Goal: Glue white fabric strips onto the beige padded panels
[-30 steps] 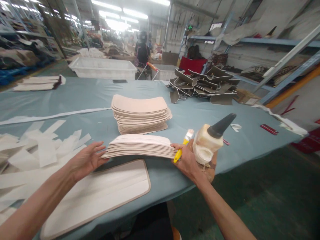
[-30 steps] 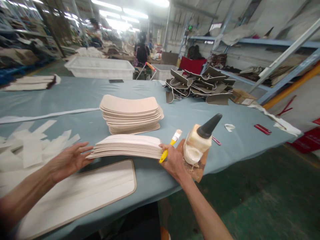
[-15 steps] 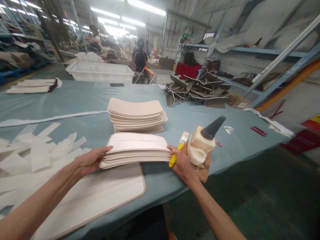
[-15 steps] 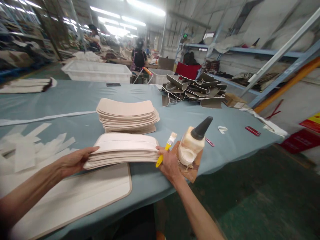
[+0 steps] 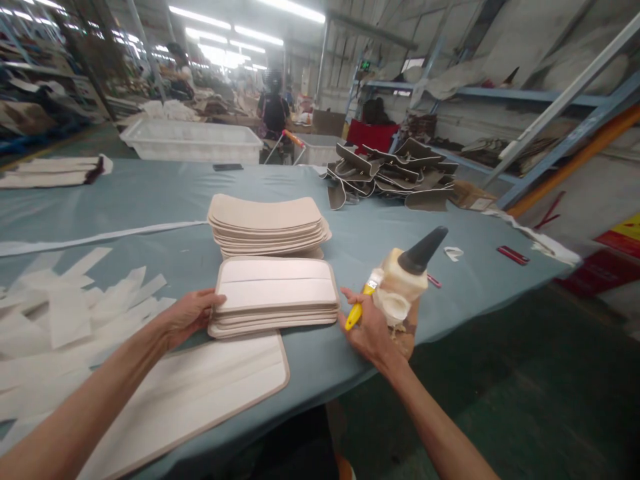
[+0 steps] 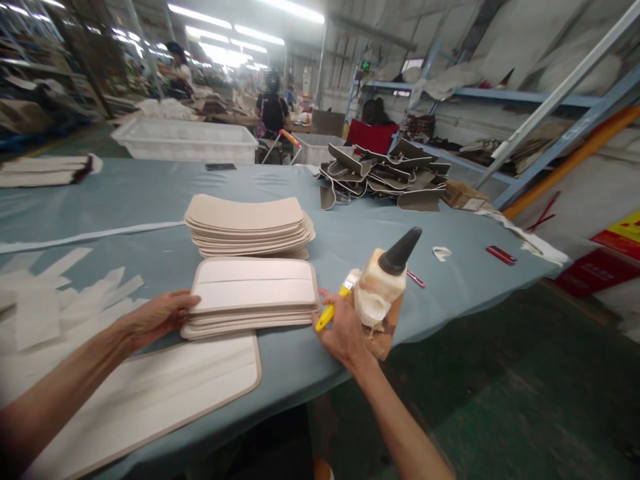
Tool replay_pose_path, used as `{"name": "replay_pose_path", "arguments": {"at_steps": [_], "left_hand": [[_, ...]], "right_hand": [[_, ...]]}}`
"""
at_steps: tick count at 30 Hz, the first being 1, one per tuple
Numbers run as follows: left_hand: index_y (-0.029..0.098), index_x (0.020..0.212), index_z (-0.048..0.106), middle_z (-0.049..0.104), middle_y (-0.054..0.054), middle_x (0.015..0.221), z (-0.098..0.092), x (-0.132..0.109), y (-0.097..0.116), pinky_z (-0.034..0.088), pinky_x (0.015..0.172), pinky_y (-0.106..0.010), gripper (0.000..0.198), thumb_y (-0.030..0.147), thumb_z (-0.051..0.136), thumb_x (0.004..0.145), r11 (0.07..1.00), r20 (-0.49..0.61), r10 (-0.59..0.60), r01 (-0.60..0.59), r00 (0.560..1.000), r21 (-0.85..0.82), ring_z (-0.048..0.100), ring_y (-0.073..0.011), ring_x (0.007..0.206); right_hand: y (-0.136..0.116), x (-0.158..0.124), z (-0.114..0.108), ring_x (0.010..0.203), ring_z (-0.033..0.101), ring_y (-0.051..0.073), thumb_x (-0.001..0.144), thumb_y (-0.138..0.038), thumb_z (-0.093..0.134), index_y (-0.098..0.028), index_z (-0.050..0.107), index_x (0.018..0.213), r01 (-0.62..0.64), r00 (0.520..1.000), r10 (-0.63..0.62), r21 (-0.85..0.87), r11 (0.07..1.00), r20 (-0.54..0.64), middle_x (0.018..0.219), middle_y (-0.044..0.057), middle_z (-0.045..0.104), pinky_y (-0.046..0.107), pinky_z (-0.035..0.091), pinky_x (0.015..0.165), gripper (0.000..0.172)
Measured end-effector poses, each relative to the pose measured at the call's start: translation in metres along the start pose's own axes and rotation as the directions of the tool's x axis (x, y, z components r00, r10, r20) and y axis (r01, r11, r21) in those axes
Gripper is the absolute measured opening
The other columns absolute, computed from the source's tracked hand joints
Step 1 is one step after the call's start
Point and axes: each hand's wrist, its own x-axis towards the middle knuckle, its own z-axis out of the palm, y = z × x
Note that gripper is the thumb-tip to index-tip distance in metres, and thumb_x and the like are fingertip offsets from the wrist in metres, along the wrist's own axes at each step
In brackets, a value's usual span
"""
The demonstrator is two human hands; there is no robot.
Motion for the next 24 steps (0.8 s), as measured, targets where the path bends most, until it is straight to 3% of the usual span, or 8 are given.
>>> {"name": "replay_pose_path", "arguments": {"at_steps": [2,4,8,12,17,20,24], "left_hand": [[0.014,0.084,0.069,0.078,-0.01,0.088,-0.001,0.0,0.0,0.062,0.062,-0.025,0.029,0.022,0.082,0.059,0.999,-0.013,-0.008,0.008,1.0,0.032,0.072,-0.0188,0.07],[0.015,0.081,0.068,0.077,-0.01,0.086,0.0,0.0,0.0,0.063,0.065,-0.025,0.026,0.022,0.079,0.058,0.998,-0.031,-0.014,0.016,0.999,0.056,0.072,-0.0187,0.069],[0.016,0.082,0.069,0.077,-0.011,0.089,0.005,0.003,0.002,0.062,0.061,-0.027,0.025,0.029,0.077,0.062,0.994,-0.086,-0.029,0.038,0.996,0.099,0.072,-0.0201,0.071],[0.016,0.088,0.07,0.078,-0.014,0.096,0.012,0.009,0.006,0.059,0.058,-0.031,0.046,0.049,0.088,0.061,0.985,-0.153,-0.03,0.056,0.988,0.166,0.074,-0.0256,0.08],[0.015,0.091,0.07,0.078,-0.017,0.097,0.018,0.02,0.011,0.057,0.059,-0.036,0.07,0.064,0.094,0.048,0.956,-0.241,-0.019,0.089,0.97,0.28,0.074,-0.0317,0.085],[0.014,0.085,0.069,0.077,-0.019,0.088,0.02,0.025,0.01,0.057,0.06,-0.04,0.067,0.063,0.094,0.047,0.933,-0.284,0.007,0.097,0.959,0.348,0.073,-0.0348,0.082],[0.015,0.078,0.068,0.077,-0.018,0.087,0.023,0.023,0.007,0.056,0.063,-0.039,0.06,0.061,0.094,0.048,0.901,-0.3,0.085,0.055,0.95,0.429,0.073,-0.0362,0.084]], "right_hand": [[-0.017,0.017,0.008,0.101,0.073,0.03,0.091,-0.038,0.064,-0.022,0.054,0.113,-0.132,0.983,0.129,-0.02,0.991,-0.13,0.119,0.013,0.075,0.043,0.056,0.089,0.029],[-0.033,0.039,0.023,0.089,0.073,0.027,0.096,-0.043,0.06,-0.022,0.056,0.113,-0.18,0.972,0.174,-0.024,0.983,-0.16,0.107,0.009,0.076,0.037,0.054,0.079,0.027],[-0.051,0.074,0.063,0.082,0.072,0.023,0.098,-0.038,0.057,-0.023,0.053,0.11,-0.168,0.986,0.167,-0.061,0.984,-0.025,0.093,0.004,0.074,0.03,0.046,0.071,0.019],[-0.049,0.077,0.089,0.078,0.07,0.023,0.097,-0.028,0.059,-0.023,0.052,0.11,-0.15,0.975,0.177,-0.192,0.97,0.135,0.089,0.003,0.074,0.028,0.037,0.063,0.016],[-0.042,0.077,0.095,0.077,0.066,0.023,0.097,-0.024,0.06,-0.023,0.053,0.109,-0.091,0.976,0.131,-0.22,0.971,0.176,0.093,0.004,0.073,0.029,0.033,0.062,0.013],[-0.041,0.08,0.095,0.081,0.064,0.024,0.098,-0.023,0.059,-0.022,0.055,0.11,-0.059,0.98,0.101,-0.232,0.971,0.174,0.094,0.006,0.072,0.03,0.037,0.066,0.012],[-0.041,0.078,0.097,0.099,0.063,0.027,0.099,-0.021,0.056,-0.02,0.059,0.106,0.002,0.985,0.039,-0.231,0.973,0.171,0.101,0.011,0.07,0.033,0.043,0.082,0.007]]}}
